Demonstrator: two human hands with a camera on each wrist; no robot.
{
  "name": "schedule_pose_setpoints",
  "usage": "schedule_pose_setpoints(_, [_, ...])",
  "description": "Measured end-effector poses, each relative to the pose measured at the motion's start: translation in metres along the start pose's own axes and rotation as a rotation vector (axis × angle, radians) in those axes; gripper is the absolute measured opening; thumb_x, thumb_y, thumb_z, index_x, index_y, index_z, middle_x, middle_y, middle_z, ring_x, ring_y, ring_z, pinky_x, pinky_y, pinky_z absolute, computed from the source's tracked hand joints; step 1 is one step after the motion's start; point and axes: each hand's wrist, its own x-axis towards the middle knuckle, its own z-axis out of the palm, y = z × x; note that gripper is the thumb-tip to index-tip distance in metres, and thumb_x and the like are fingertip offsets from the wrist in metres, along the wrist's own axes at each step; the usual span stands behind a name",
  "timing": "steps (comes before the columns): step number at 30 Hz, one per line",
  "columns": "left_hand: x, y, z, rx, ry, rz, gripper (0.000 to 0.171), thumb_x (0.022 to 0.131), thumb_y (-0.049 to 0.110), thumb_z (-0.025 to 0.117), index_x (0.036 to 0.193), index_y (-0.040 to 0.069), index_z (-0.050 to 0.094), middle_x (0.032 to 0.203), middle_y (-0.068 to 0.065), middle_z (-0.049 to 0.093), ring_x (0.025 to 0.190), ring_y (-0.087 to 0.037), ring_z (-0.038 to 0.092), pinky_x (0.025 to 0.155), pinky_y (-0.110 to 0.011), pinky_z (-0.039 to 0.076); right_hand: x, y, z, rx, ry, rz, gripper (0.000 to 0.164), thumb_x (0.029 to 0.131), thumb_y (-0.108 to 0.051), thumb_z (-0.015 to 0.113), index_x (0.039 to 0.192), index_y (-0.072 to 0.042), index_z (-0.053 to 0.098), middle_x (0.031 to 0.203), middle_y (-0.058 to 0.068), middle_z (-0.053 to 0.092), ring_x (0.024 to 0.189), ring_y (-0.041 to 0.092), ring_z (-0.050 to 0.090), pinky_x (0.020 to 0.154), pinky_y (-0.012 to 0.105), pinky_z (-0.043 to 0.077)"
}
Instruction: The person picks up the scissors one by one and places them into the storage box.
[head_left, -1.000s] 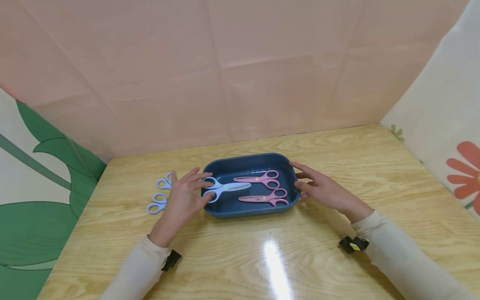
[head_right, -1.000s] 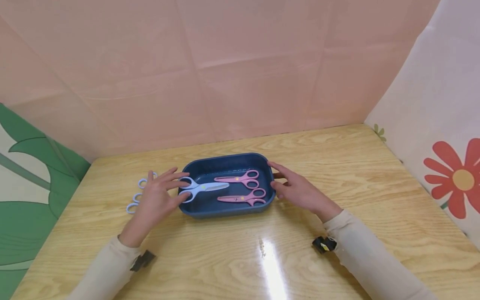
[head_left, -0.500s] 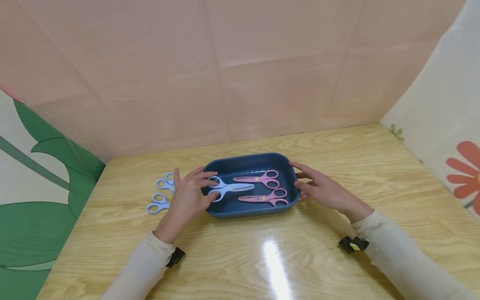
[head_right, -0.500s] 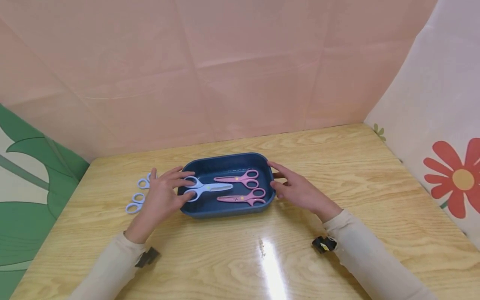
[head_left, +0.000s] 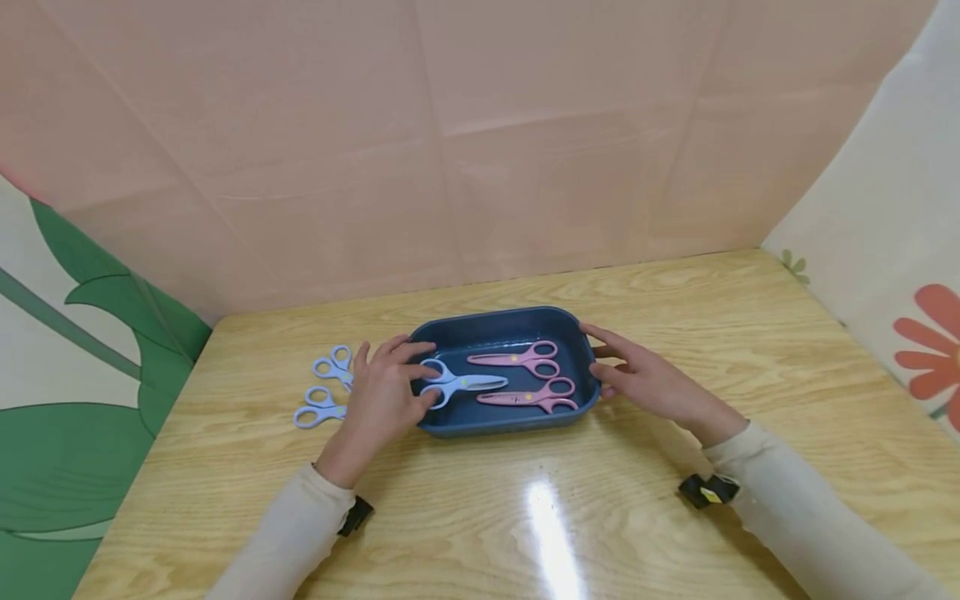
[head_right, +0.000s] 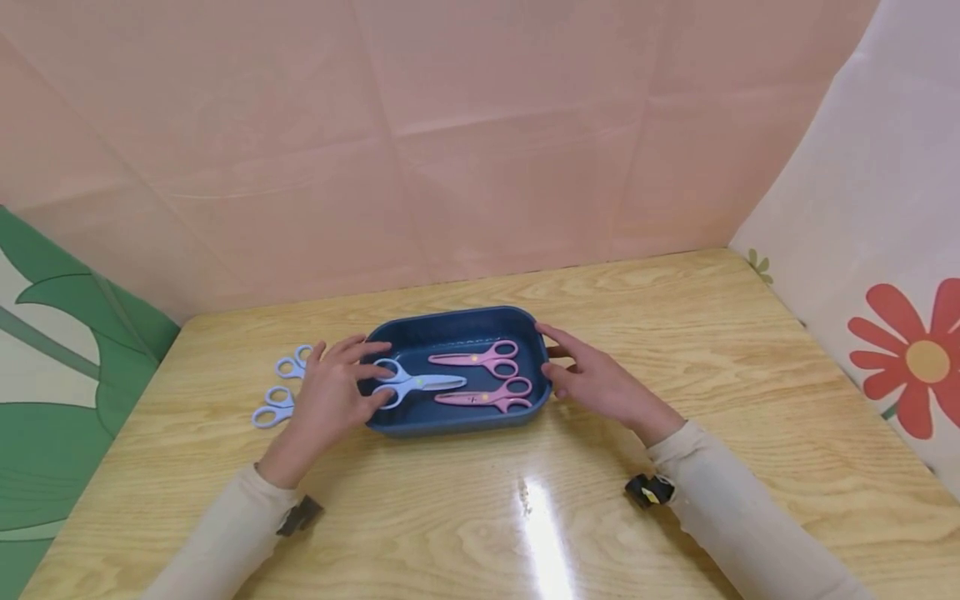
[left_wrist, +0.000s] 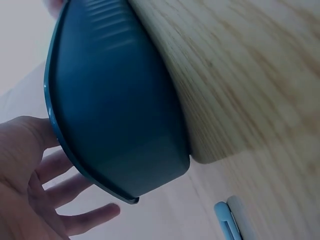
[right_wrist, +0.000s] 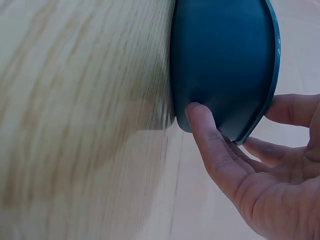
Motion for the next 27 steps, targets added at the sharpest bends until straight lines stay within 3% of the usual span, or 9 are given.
schedule_pose_setpoints(9, [-0.0029,0.0006,0.0025,0.082,0.018,0.040,0.015,0.070,0.027,0.083,0.084,0.024,0.079,0.108,0.004,0.066,0.114,-0.025,0.052,0.105,-0.069,0.027,-0.0002,-0.0008,0.0003,0.002,0.008,-0.008,0.062,0.100,-0.024,0.047,0.153,-0.028,0.016,0.149,0.028,0.032,0.090,0.017,0.066,0.086,0.040,0.055])
schedule_pose_setpoints(27, [-0.0046,0.0009,0.0038,0.070,-0.033,0.062,0.017,0.069,0.031,0.085,0.083,0.026,0.079,0.106,0.006,0.067,0.109,-0.022,0.056,0.106,-0.073,0.020,0.0006,-0.0008,0.0004,0.018,0.004,-0.012,0.062,0.100,-0.022,0.047,0.153,-0.028,0.016,0.148,0.028,0.032,0.090,0.018,0.066,0.084,0.039,0.055])
